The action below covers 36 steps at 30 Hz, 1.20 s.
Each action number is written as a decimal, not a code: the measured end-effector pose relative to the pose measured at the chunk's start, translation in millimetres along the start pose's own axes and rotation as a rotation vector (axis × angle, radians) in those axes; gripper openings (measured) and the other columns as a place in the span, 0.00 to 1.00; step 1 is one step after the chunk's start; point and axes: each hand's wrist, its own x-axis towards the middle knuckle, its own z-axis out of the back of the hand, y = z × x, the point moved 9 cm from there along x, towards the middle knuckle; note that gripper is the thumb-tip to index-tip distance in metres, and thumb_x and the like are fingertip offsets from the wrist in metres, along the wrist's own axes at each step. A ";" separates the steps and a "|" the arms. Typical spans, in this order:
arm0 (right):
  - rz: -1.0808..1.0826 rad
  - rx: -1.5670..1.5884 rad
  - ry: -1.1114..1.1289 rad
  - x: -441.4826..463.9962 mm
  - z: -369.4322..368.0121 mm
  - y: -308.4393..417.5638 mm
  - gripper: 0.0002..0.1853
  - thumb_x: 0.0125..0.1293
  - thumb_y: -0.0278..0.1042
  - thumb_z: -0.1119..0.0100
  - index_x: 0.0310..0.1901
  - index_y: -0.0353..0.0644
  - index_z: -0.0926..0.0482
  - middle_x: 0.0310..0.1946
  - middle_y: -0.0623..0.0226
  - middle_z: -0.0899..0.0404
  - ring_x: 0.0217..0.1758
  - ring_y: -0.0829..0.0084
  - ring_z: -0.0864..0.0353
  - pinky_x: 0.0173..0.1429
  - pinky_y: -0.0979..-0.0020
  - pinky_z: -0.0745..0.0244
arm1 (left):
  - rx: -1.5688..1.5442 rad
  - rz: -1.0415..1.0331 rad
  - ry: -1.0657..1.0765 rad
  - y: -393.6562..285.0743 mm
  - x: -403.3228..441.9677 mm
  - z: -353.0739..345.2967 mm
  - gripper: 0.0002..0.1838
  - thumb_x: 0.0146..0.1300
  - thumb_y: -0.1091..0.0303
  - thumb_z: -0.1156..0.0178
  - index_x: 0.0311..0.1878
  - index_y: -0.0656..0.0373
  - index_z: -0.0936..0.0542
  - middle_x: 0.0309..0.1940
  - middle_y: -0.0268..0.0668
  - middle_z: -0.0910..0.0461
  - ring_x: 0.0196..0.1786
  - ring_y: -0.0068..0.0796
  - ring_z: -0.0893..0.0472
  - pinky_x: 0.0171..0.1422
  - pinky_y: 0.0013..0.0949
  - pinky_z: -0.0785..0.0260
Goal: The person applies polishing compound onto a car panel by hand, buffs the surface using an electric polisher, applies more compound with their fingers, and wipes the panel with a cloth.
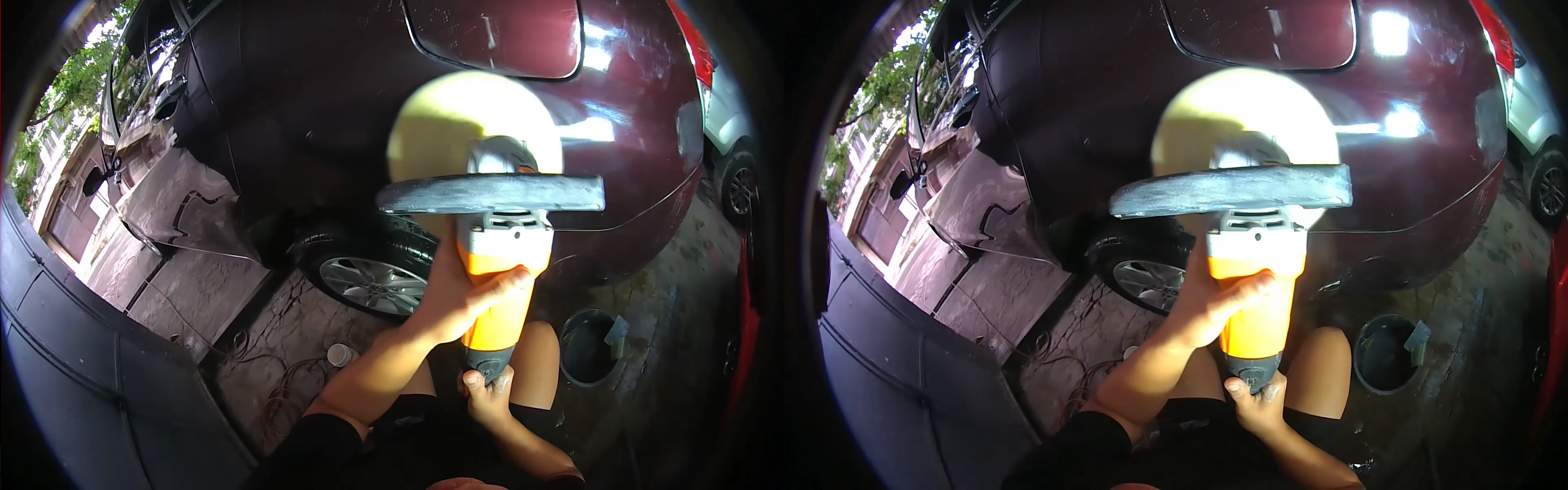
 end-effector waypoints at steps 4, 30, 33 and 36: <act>-0.055 -0.040 0.100 12.9 -29.0 5.0 0.30 0.69 0.58 0.23 0.46 0.31 0.15 0.37 0.70 0.13 0.40 0.79 0.19 0.49 0.70 0.21 | -0.021 -0.008 -0.110 -21.7 -11.3 40.6 0.36 0.64 0.75 0.23 0.71 0.63 0.32 0.59 0.42 0.18 0.59 0.31 0.15 0.62 0.40 0.17; 0.188 -0.683 0.198 70.1 -131.7 14.6 0.44 0.56 0.70 0.20 0.50 0.28 0.15 0.45 0.53 0.22 0.42 0.54 0.15 0.47 0.55 0.16 | -0.158 -0.189 -0.280 -59.1 -54.2 195.1 0.47 0.75 0.31 0.46 0.79 0.65 0.35 0.65 0.52 0.23 0.57 0.51 0.14 0.60 0.52 0.17; 0.152 -0.771 0.188 64.6 -126.8 13.5 0.47 0.54 0.74 0.21 0.50 0.27 0.16 0.47 0.52 0.24 0.43 0.54 0.16 0.47 0.54 0.16 | -0.204 -0.151 -0.239 -54.7 -55.6 186.9 0.47 0.75 0.31 0.46 0.80 0.63 0.35 0.65 0.50 0.23 0.58 0.50 0.15 0.62 0.53 0.18; 0.140 -0.769 0.165 54.4 -115.8 31.4 0.46 0.53 0.72 0.19 0.48 0.27 0.16 0.46 0.52 0.23 0.42 0.53 0.16 0.47 0.54 0.16 | -0.207 -0.104 -0.202 -47.5 -50.7 167.0 0.47 0.75 0.31 0.46 0.79 0.64 0.35 0.66 0.50 0.23 0.59 0.50 0.15 0.61 0.53 0.18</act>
